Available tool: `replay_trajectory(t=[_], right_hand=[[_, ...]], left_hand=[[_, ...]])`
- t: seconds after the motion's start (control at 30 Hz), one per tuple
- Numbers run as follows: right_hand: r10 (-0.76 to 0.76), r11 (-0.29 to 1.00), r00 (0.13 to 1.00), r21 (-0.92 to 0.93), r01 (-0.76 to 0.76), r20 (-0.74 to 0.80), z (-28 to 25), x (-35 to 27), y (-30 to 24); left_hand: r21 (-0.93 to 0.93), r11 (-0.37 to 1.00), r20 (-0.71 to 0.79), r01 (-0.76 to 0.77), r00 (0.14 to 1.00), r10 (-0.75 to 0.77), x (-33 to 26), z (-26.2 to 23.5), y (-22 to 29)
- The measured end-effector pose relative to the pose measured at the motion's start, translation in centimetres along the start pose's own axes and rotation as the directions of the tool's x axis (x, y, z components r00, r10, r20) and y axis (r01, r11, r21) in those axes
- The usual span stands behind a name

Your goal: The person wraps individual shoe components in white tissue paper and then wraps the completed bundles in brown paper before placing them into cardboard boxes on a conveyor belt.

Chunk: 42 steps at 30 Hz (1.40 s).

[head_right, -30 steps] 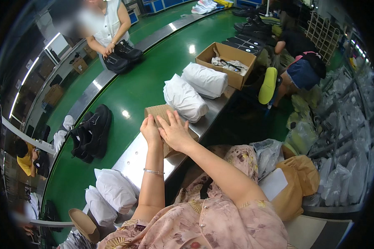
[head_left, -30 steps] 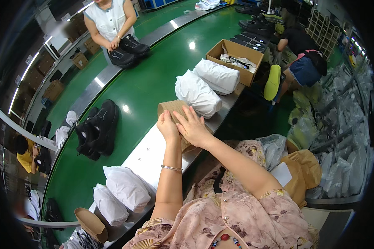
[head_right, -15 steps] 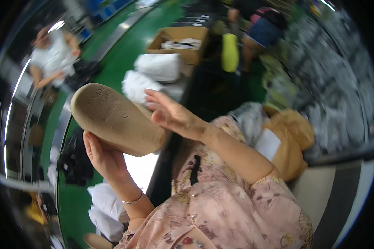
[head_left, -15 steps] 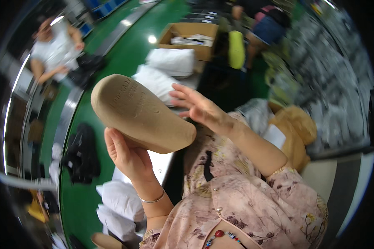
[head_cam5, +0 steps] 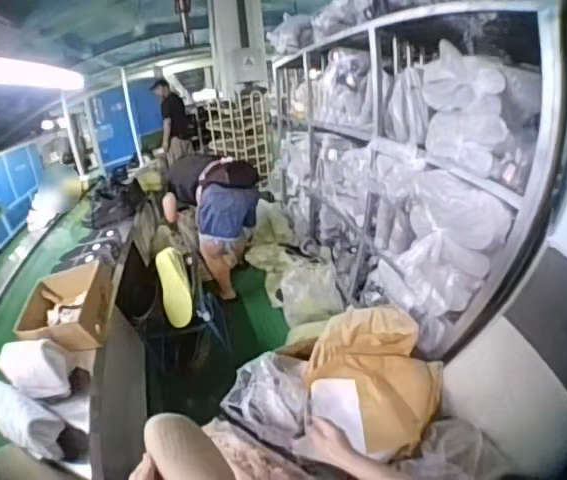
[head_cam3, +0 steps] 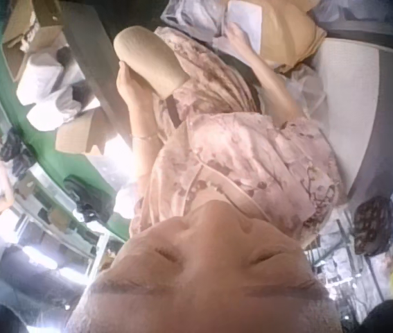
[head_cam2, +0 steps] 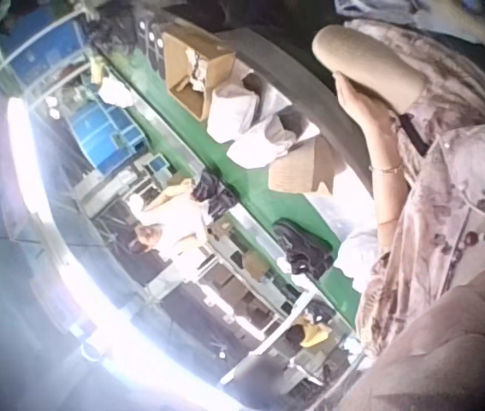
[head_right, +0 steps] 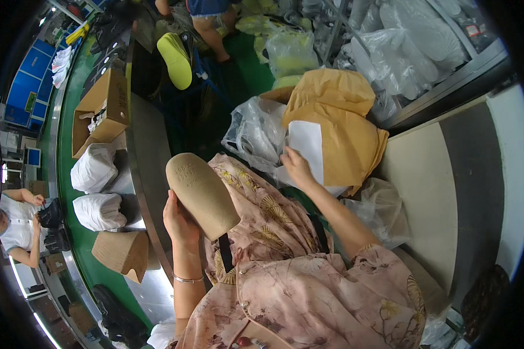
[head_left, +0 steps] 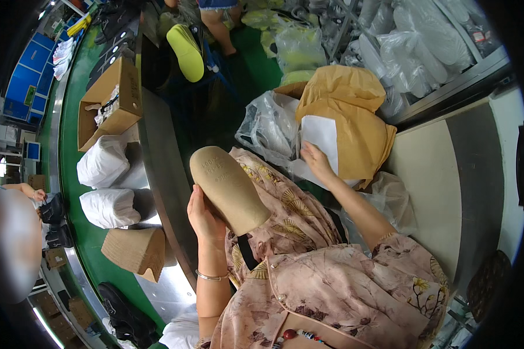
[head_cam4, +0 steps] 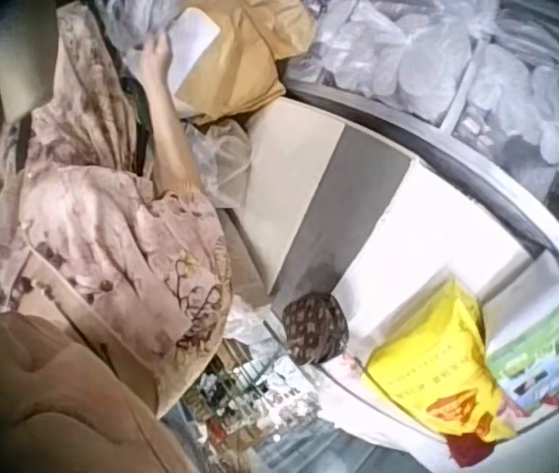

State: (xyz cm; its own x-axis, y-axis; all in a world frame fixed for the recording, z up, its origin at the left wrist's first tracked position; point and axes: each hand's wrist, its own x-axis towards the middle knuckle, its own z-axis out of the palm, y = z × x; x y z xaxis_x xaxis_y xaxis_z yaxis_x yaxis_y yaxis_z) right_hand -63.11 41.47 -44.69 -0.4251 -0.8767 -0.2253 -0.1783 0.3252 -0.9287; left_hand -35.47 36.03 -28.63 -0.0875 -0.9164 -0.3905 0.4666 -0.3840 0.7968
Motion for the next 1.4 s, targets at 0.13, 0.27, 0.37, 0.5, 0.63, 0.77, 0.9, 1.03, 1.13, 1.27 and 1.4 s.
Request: replay_trajectory(t=[0.13,0.27,0.37,0.5,0.63,0.77,0.9,1.03,1.13,1.27,1.4], right_hand=[[0.032,0.808,0.984,-0.585,0.077,0.174,-1.0,-0.2,11.0],[0.208,0.605,0.946,-0.792,0.075,0.249,0.4,-1.0,12.2],[0.35,0.562,0.862,-0.819,0.121,0.367,0.2,-0.4,11.2],[0.293,0.613,0.89,-0.783,0.105,0.349,-1.0,-0.3,12.4],[0.519,0.854,0.835,-0.081,-0.513,0.184,-2.1,1.6,15.0],[0.505,0.712,0.806,0.379,-0.591,0.308,-3.3,3.0,12.4],[0.228,0.886,0.924,0.328,-0.328,0.308,-2.9,-0.1,0.3],[-0.283,0.924,0.886,0.353,0.149,0.368,-1.0,-4.8,-9.7],[-0.652,0.626,0.572,-0.073,0.777,0.498,0.6,-7.5,-15.4],[-0.573,0.427,0.363,-0.111,0.898,0.734,3.7,-11.6,-17.0],[-0.454,0.374,0.284,-0.108,0.921,0.845,4.4,-12.0,-16.8]], left_hand=[[-0.062,0.998,-0.139,0.021,0.99,-0.029,0.8,-0.9,0.6],[0.044,0.998,-0.167,-0.042,0.985,0.049,1.2,-1.0,0.8],[0.075,0.996,-0.189,-0.051,0.98,0.065,1.6,-0.2,0.1],[0.07,0.997,-0.151,-0.027,0.988,0.038,2.3,0.6,-1.3],[0.094,0.995,-0.131,0.026,0.991,-0.013,2.8,2.0,-2.1],[0.05,0.996,-0.129,0.068,0.99,-0.061,2.8,2.5,-3.3],[0.06,0.994,-0.128,0.088,0.989,-0.08,2.6,2.2,-5.3],[-0.085,0.995,-0.139,0.054,0.988,-0.066,2.5,2.0,-7.4],[-0.163,0.983,-0.099,0.087,0.99,-0.104,3.1,-0.2,-8.9],[-0.258,0.903,0.181,0.344,0.935,-0.305,2.0,-3.5,-9.3],[-0.245,0.912,0.174,0.328,0.941,-0.291,1.2,-5.1,-10.8]])
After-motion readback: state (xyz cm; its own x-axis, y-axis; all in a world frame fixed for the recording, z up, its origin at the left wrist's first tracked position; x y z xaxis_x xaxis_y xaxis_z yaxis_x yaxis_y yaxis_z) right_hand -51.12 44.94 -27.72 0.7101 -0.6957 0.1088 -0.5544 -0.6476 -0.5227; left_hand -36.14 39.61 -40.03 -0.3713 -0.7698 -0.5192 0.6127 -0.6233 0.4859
